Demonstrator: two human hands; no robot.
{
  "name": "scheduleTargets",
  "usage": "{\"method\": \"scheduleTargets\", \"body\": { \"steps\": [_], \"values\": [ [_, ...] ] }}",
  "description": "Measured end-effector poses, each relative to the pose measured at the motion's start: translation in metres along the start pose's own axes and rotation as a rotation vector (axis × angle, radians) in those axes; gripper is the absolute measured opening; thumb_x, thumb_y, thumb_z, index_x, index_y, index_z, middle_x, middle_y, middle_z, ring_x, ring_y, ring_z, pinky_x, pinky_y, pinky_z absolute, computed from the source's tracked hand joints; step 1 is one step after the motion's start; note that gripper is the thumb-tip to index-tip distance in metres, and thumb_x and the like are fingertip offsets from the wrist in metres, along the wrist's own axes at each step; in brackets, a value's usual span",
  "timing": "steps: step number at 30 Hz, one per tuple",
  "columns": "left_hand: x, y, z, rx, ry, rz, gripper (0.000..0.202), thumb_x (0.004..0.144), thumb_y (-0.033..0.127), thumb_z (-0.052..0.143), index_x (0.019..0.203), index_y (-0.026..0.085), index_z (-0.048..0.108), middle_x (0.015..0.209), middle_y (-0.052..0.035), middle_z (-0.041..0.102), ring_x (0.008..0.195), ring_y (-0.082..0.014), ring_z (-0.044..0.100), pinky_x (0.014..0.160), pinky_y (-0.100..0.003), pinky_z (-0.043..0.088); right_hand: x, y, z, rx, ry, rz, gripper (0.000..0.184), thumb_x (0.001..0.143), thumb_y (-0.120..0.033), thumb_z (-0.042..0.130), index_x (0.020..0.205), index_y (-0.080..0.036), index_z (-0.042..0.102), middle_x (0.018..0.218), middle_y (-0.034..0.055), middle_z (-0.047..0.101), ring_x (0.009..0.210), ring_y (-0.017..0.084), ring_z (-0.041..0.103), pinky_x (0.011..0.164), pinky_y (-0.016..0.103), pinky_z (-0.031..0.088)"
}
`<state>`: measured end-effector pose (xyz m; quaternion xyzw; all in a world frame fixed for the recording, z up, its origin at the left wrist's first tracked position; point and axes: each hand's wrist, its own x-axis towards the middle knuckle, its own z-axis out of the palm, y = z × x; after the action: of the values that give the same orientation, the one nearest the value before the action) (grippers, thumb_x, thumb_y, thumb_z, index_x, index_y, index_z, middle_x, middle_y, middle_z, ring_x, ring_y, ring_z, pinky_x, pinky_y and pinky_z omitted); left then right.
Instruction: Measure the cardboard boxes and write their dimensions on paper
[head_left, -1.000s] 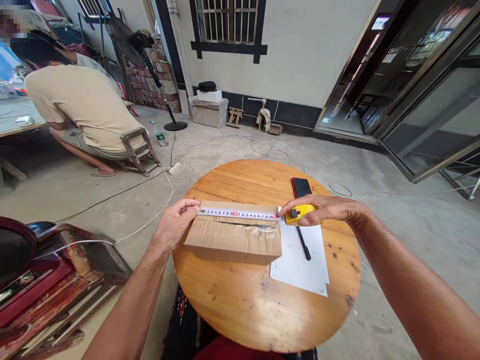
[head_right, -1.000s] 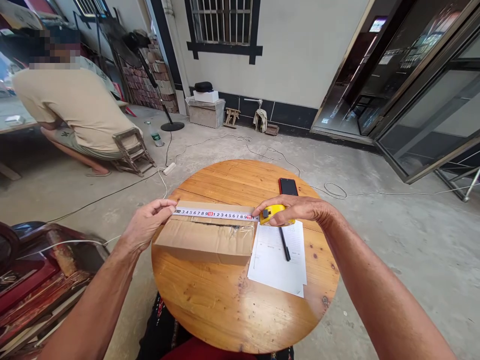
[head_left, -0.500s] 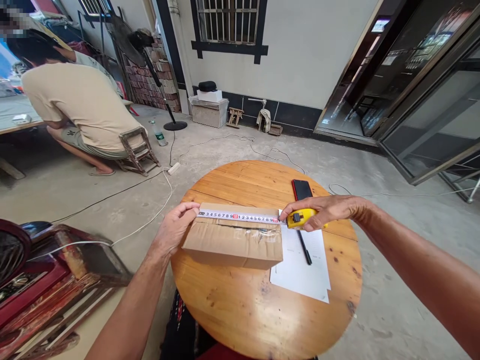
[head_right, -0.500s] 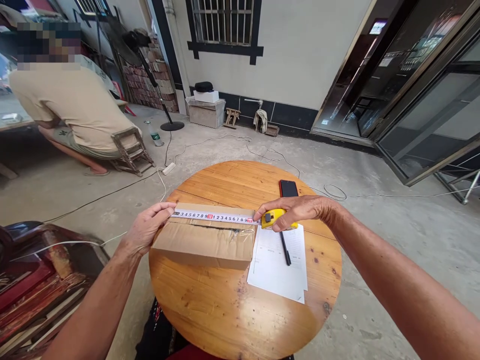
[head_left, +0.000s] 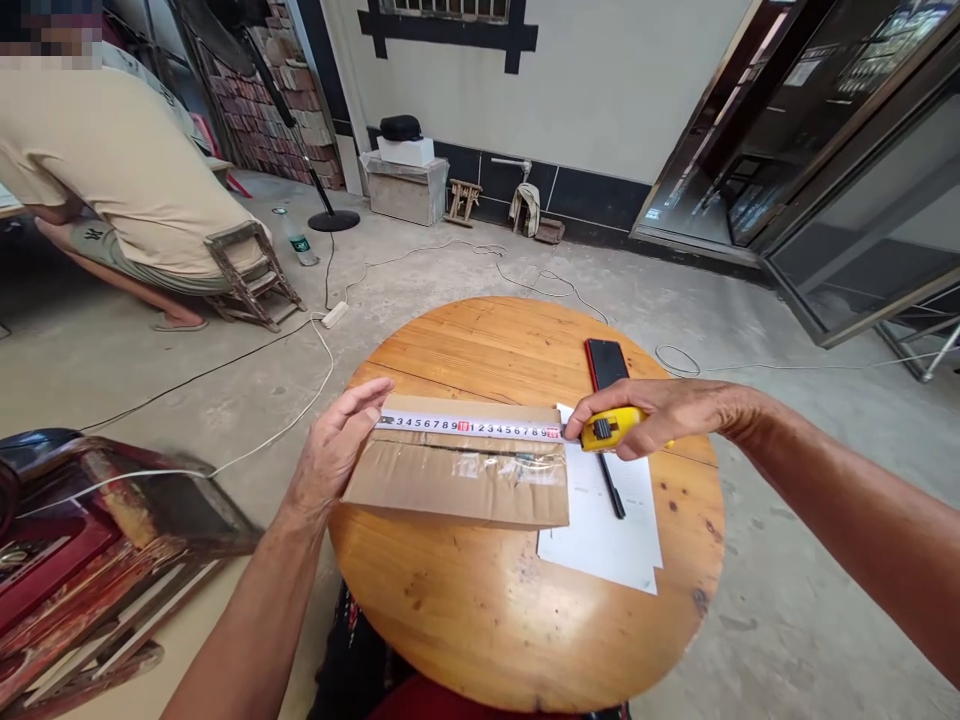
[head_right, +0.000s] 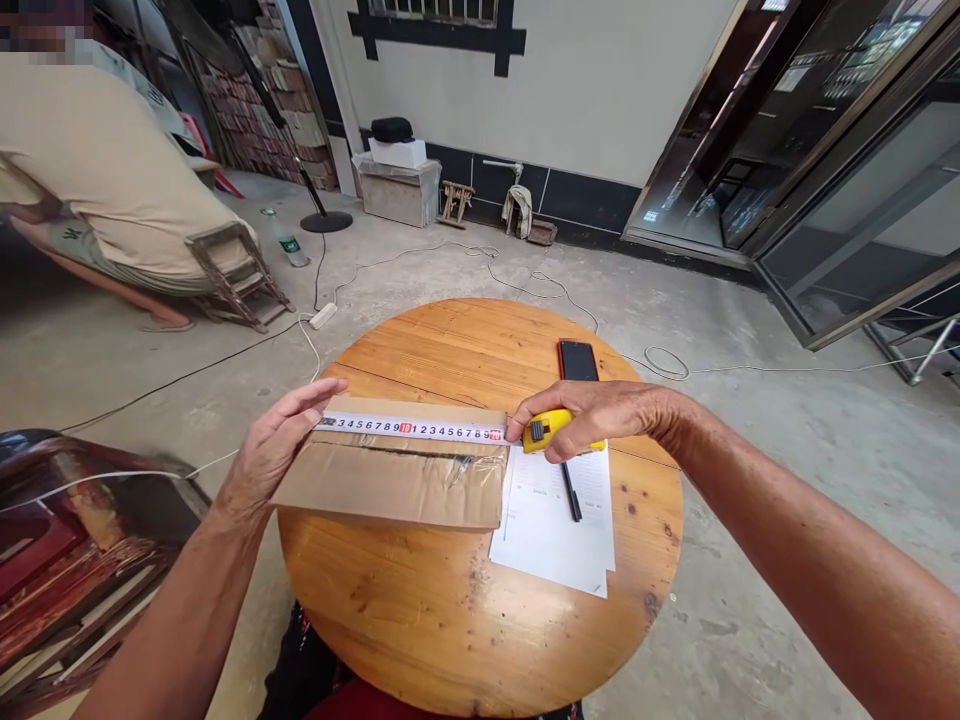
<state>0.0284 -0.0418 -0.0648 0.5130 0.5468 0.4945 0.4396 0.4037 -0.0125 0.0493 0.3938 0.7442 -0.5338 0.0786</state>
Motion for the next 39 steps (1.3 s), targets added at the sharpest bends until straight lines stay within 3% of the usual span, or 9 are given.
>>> {"method": "scheduleTargets", "body": {
  "steps": [4, 9, 16, 22, 30, 39],
  "values": [
    [0.001, -0.003, -0.001, 0.015, -0.038, 0.034, 0.053, 0.083, 0.047, 0.06, 0.127, 0.017, 0.064, 0.138, -0.0089, 0.062, 0.129, -0.028, 0.053, 0.103, -0.032, 0.043, 0.0, 0.0, 0.002, -0.007, 0.035, -0.005, 0.049, 0.072, -0.033, 0.069, 0.119, -0.023, 0.07, 0.121, 0.0031, 0.068, 0.111, 0.029, 0.06, 0.091, 0.033, 0.046],
    [-0.001, 0.0, -0.001, 0.073, -0.08, 0.003, 0.052, 0.086, 0.054, 0.054, 0.12, 0.017, 0.069, 0.129, -0.0071, 0.068, 0.111, -0.028, 0.063, 0.084, -0.03, 0.05, 0.001, -0.005, 0.007, -0.01, 0.077, -0.006, 0.046, 0.073, -0.03, 0.067, 0.118, -0.023, 0.071, 0.125, 0.0022, 0.068, 0.118, 0.03, 0.058, 0.094, 0.032, 0.046],
    [-0.004, -0.005, -0.004, 0.007, -0.095, 0.035, 0.051, 0.09, 0.058, 0.053, 0.119, 0.02, 0.069, 0.13, -0.0064, 0.066, 0.114, -0.0255, 0.06, 0.093, -0.029, 0.045, 0.004, -0.014, 0.011, -0.011, 0.112, 0.001, 0.045, 0.072, -0.03, 0.066, 0.117, -0.022, 0.072, 0.125, 0.0023, 0.068, 0.116, 0.028, 0.059, 0.094, 0.032, 0.046],
    [-0.004, -0.011, -0.008, -0.025, -0.12, -0.039, 0.051, 0.086, 0.056, 0.06, 0.12, 0.02, 0.069, 0.125, -0.0074, 0.068, 0.103, -0.025, 0.064, 0.08, -0.028, 0.048, 0.004, -0.017, 0.008, -0.009, 0.081, 0.009, 0.044, 0.073, -0.033, 0.067, 0.115, -0.022, 0.072, 0.126, 0.0034, 0.066, 0.117, 0.03, 0.056, 0.095, 0.033, 0.045],
    [0.003, -0.009, -0.008, 0.064, -0.073, 0.033, 0.043, 0.079, 0.053, 0.065, 0.103, 0.019, 0.075, 0.12, -0.0086, 0.072, 0.114, -0.0304, 0.062, 0.097, -0.037, 0.045, 0.003, -0.012, 0.003, 0.102, -0.051, 0.016, 0.051, 0.07, -0.033, 0.07, 0.12, -0.019, 0.069, 0.12, 0.0048, 0.065, 0.088, 0.02, 0.061, 0.069, 0.027, 0.046],
    [0.004, -0.008, -0.007, 0.039, -0.052, 0.094, 0.031, 0.079, 0.047, 0.068, 0.093, 0.021, 0.077, 0.115, -0.0081, 0.074, 0.114, -0.0294, 0.063, 0.103, -0.038, 0.043, 0.001, -0.016, 0.006, 0.095, 0.001, 0.021, 0.047, 0.067, -0.029, 0.064, 0.112, -0.016, 0.07, 0.115, 0.0062, 0.065, 0.085, 0.019, 0.058, 0.065, 0.025, 0.043]
  ]
}}
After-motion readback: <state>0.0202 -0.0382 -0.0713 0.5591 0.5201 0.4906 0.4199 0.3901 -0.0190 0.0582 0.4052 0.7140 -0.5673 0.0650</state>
